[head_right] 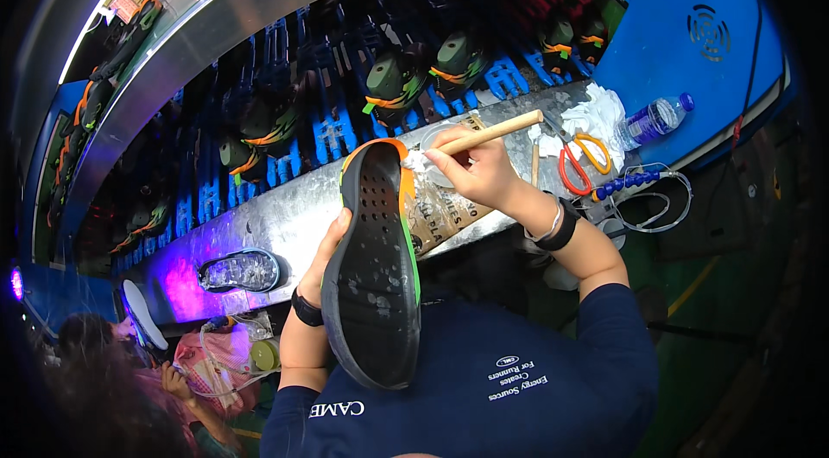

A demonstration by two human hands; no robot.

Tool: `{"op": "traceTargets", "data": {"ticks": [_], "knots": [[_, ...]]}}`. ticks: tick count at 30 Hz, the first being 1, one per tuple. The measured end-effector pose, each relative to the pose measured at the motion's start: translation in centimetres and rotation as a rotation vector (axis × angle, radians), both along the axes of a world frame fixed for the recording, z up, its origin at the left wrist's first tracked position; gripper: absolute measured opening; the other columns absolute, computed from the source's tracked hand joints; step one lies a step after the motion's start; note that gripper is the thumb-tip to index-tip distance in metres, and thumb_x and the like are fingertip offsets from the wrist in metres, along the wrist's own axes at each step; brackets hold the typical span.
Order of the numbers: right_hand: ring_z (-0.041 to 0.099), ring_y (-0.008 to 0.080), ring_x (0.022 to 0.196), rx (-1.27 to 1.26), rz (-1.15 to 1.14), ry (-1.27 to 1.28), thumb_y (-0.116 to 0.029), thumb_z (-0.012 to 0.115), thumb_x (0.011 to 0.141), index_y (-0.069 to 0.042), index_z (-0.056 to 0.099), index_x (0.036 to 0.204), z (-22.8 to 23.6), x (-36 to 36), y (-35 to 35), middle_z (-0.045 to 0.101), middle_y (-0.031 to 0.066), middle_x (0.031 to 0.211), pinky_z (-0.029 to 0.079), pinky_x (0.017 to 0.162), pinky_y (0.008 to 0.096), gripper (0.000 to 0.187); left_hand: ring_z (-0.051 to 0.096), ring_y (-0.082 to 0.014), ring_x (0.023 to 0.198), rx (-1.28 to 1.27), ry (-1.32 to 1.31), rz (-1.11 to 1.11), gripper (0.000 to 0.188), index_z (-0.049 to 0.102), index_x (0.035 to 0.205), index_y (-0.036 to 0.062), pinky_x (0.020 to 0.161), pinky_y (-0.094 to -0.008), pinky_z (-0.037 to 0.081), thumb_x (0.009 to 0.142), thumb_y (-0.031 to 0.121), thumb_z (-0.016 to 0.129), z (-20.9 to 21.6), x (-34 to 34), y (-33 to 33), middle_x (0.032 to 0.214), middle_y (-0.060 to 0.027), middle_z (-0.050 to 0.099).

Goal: Applying adhesive/cement to the edges of shoe soles using a brush and then placing them on a conveyor belt.

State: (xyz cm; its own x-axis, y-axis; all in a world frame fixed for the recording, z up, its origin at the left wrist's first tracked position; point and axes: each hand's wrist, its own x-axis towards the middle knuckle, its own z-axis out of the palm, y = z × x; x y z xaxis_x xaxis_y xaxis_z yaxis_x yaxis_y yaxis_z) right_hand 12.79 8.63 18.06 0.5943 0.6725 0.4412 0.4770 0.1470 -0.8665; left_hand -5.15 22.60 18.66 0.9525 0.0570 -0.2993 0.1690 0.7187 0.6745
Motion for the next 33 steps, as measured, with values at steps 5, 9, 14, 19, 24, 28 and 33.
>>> {"op": "traceTargets", "data": {"ticks": [5,9,14,19,24,28,33], "knots": [[0.048,0.0073,0.059,-0.07,0.074,-0.037,-0.002,0.058,0.074,0.001,0.055,0.079,-0.6,-0.9,-1.0,0.055,0.0035,0.07,0.038,0.051,0.0204,0.006,0.057,-0.0143,0.082,0.04,-0.015,-0.015,0.052,0.045,0.11,0.0006,0.072,-0.0258,0.047,0.081,0.044,0.047,0.1,0.2,0.3,0.095,-0.0092,0.056],[0.042,0.0029,0.049,0.084,0.073,-0.013,-0.004,0.06,0.074,0.0,0.055,0.074,-0.1,-1.9,-0.8,0.049,-0.0009,0.058,0.032,0.042,0.0186,0.006,0.057,-0.0144,0.082,0.045,-0.025,-0.039,0.053,0.044,0.11,-0.0002,0.072,-0.0259,0.047,0.081,0.044,0.047,0.0,0.3,0.6,0.095,-0.0097,0.056],[0.045,0.0051,0.053,0.031,0.015,-0.054,-0.001,0.058,0.074,0.0,0.055,0.078,0.4,-0.9,0.0,0.054,0.0024,0.067,0.035,0.046,0.0183,0.005,0.056,-0.0149,0.083,0.083,0.026,-0.041,0.052,0.048,0.106,-0.0014,0.072,-0.0267,0.047,0.081,0.044,0.047,0.4,0.1,0.5,0.095,-0.0098,0.057],[0.041,0.0029,0.049,0.062,-0.027,-0.193,-0.002,0.059,0.074,-0.001,0.054,0.076,-0.1,-1.0,1.3,0.051,0.0,0.064,0.031,0.042,0.0177,0.005,0.055,-0.0139,0.083,0.217,0.012,-0.086,0.053,0.049,0.103,-0.0051,0.072,-0.0255,0.045,0.081,0.043,0.046,1.0,0.4,0.7,0.095,-0.0111,0.056],[0.04,0.0041,0.047,0.029,0.052,-0.248,-0.002,0.059,0.074,-0.001,0.054,0.074,0.7,-2.4,1.5,0.05,0.0015,0.062,0.03,0.042,0.0188,0.006,0.054,-0.013,0.081,0.32,-0.043,-0.117,0.056,0.047,0.103,-0.0094,0.07,-0.0241,0.044,0.082,0.043,0.046,0.9,0.7,1.4,0.092,-0.0125,0.056],[0.04,0.0048,0.045,0.017,0.097,-0.244,-0.003,0.06,0.073,-0.002,0.054,0.073,1.8,-3.3,1.1,0.05,0.0011,0.06,0.031,0.04,0.0196,0.006,0.054,-0.013,0.079,0.381,-0.038,-0.146,0.06,0.044,0.104,-0.0109,0.066,-0.0229,0.043,0.08,0.044,0.047,0.2,1.0,2.2,0.089,-0.0118,0.056],[0.042,0.0078,0.041,0.04,0.151,-0.319,-0.001,0.06,0.071,-0.002,0.054,0.072,2.4,-4.1,0.7,0.052,0.0035,0.06,0.031,0.037,0.0209,0.006,0.055,-0.0125,0.075,0.442,-0.038,-0.122,0.062,0.043,0.104,-0.0114,0.06,-0.0214,0.043,0.079,0.045,0.048,0.4,1.2,2.8,0.088,-0.0119,0.056]]}}
